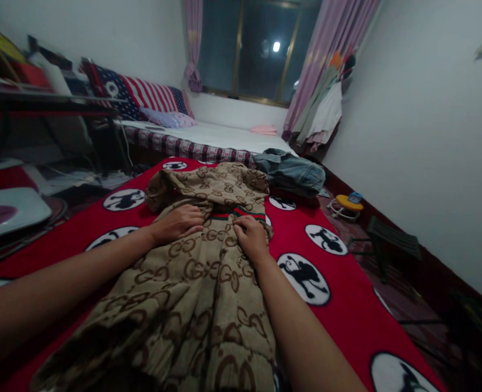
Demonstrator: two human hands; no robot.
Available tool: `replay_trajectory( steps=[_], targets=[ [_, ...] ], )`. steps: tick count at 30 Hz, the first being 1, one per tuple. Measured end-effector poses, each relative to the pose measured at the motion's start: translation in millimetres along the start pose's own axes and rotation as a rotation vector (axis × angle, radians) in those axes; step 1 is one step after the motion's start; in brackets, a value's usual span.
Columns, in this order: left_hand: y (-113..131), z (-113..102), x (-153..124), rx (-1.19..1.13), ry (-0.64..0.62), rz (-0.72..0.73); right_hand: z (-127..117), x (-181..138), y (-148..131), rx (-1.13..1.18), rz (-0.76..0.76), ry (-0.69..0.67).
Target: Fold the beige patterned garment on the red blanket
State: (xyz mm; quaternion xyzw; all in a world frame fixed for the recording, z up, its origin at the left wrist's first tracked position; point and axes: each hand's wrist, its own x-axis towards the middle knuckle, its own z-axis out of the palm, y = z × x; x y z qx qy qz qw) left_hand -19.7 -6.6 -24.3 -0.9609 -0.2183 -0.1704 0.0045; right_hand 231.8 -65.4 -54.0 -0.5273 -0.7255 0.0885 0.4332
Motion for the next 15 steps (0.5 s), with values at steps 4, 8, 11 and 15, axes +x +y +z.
replay_trajectory(
  steps=[4, 8, 11, 15],
  targets=[
    [-4, -7, -9, -0.020, -0.028, -0.028, 2, 1, -3, -0.083, -0.001, -0.019],
    [12, -8, -13, -0.106, 0.092, -0.024, 1, 2, -10, -0.186, -0.017, -0.038],
    [36, -1, -25, -0.132, 0.022, -0.021, 4, 0, -19, -0.272, 0.007, -0.039],
    [60, 9, -45, -0.112, -0.129, -0.059, 19, -9, -38, -0.433, 0.196, -0.189]
  ],
)
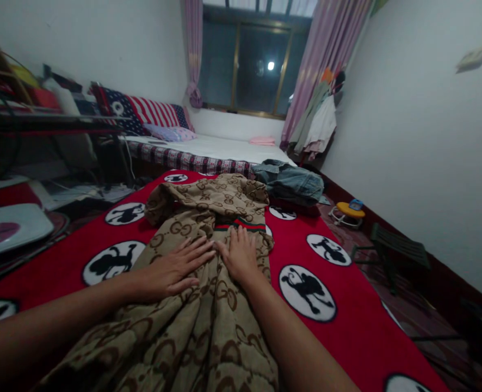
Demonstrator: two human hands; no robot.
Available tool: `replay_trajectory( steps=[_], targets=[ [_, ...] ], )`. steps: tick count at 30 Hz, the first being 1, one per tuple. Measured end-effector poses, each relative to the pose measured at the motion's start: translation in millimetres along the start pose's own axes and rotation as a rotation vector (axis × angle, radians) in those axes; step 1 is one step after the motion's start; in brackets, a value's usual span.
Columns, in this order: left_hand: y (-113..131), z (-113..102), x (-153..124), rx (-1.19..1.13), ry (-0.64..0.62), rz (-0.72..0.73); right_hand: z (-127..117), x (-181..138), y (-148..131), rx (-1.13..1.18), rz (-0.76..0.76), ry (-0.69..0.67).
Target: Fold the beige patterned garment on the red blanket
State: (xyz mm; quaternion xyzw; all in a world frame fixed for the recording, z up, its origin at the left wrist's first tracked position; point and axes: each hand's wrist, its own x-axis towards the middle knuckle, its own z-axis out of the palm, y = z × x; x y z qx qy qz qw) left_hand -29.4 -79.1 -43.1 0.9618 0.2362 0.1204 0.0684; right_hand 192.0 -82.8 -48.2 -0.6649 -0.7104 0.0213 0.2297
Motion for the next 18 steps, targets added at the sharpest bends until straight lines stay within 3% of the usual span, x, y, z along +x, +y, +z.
replay_trajectory(
  steps=[3, 5, 8, 10, 13, 18],
  targets=[
    [3, -5, -6, -0.088, -0.012, -0.016, 6, -7, -15, -0.060, 0.006, -0.133],
    [0, -14, -3, -0.175, 0.046, -0.043, 6, -10, -20, -0.077, 0.004, -0.155],
    [-6, -26, 13, -0.202, 0.211, -0.117, 5, -10, -21, -0.063, 0.006, -0.122],
    [-13, -28, 30, -0.093, 0.256, -0.100, 4, -10, -20, -0.033, 0.009, -0.051],
    [-25, -23, 57, 0.113, 0.208, -0.102, 4, -10, -17, 0.010, 0.012, 0.075],
    [-39, -11, 94, 0.233, 0.062, -0.391, 6, -11, -16, 0.051, 0.007, 0.140]
  ],
)
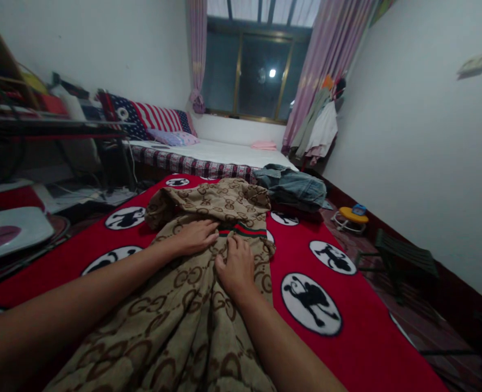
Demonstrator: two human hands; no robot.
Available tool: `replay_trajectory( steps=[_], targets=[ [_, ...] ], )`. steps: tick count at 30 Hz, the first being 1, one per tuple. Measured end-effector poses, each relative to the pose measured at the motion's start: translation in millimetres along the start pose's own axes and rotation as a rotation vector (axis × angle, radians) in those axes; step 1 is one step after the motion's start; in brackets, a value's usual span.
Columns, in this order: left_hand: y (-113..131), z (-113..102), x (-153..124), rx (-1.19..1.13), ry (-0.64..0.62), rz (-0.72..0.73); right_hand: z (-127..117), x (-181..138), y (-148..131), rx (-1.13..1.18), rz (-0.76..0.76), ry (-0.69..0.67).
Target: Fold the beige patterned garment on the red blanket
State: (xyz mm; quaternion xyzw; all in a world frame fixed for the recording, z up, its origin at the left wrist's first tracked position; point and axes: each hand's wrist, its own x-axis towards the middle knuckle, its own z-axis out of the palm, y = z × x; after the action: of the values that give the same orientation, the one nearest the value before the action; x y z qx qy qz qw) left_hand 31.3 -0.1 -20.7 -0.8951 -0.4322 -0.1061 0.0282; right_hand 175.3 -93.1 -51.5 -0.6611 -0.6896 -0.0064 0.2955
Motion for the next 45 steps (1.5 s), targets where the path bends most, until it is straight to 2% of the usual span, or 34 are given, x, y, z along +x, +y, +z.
replay_trajectory(
  steps=[5, 9, 12, 15, 18, 20, 22, 25, 28, 32, 34, 36, 38, 40, 42, 43, 45],
  targets=[
    [0, 1, 11, 0.053, -0.077, -0.224, -3, 0, 3, -0.049, 0.030, 0.043],
    [-19, 0, 6, 0.043, -0.118, -0.314, -6, 3, 9, -0.055, 0.019, -0.002],
    [-30, 1, -1, 0.030, -0.100, -0.326, -5, 8, 12, 0.076, 0.005, 0.030],
    [-33, 6, -7, 0.055, 0.004, -0.223, -5, 12, 14, 0.320, -0.029, 0.159],
    [-30, 10, -13, -0.014, 0.191, -0.009, -7, 15, 13, 0.521, -0.035, 0.256],
    [-26, 11, -15, -0.087, 0.323, 0.108, -8, 16, 11, 0.553, -0.074, 0.187],
    [-22, 11, -15, -0.119, 0.428, 0.172, -8, 15, 7, 0.501, -0.149, 0.026],
    [-15, 11, -11, -0.085, 0.504, 0.248, -6, 13, 2, 0.409, -0.211, -0.138],
    [-14, 14, -5, -0.033, 0.412, 0.262, -3, 10, -3, 0.444, -0.266, -0.180],
    [-20, 21, 1, 0.016, 0.141, 0.076, -6, -4, -11, 0.495, -0.336, -0.209],
    [-23, 22, 2, 0.027, 0.067, 0.019, -17, -16, -14, 0.471, -0.357, -0.215],
    [-24, 22, 2, 0.021, 0.049, 0.010, -35, -26, -10, 0.392, -0.371, -0.195],
    [-23, 21, 1, 0.014, 0.052, 0.010, -54, -29, 5, 0.290, -0.338, -0.110],
    [-21, 21, 1, 0.009, 0.058, 0.010, -67, -24, 29, 0.226, -0.247, 0.027],
    [-20, 21, 1, -0.001, 0.067, 0.006, -70, -17, 54, 0.208, -0.081, 0.138],
    [-20, 21, 1, -0.004, 0.072, 0.006, -67, -15, 62, 0.207, -0.001, 0.144],
    [-20, 22, 1, -0.009, 0.080, 0.003, -58, -16, 67, 0.193, 0.034, 0.028]
  ],
)
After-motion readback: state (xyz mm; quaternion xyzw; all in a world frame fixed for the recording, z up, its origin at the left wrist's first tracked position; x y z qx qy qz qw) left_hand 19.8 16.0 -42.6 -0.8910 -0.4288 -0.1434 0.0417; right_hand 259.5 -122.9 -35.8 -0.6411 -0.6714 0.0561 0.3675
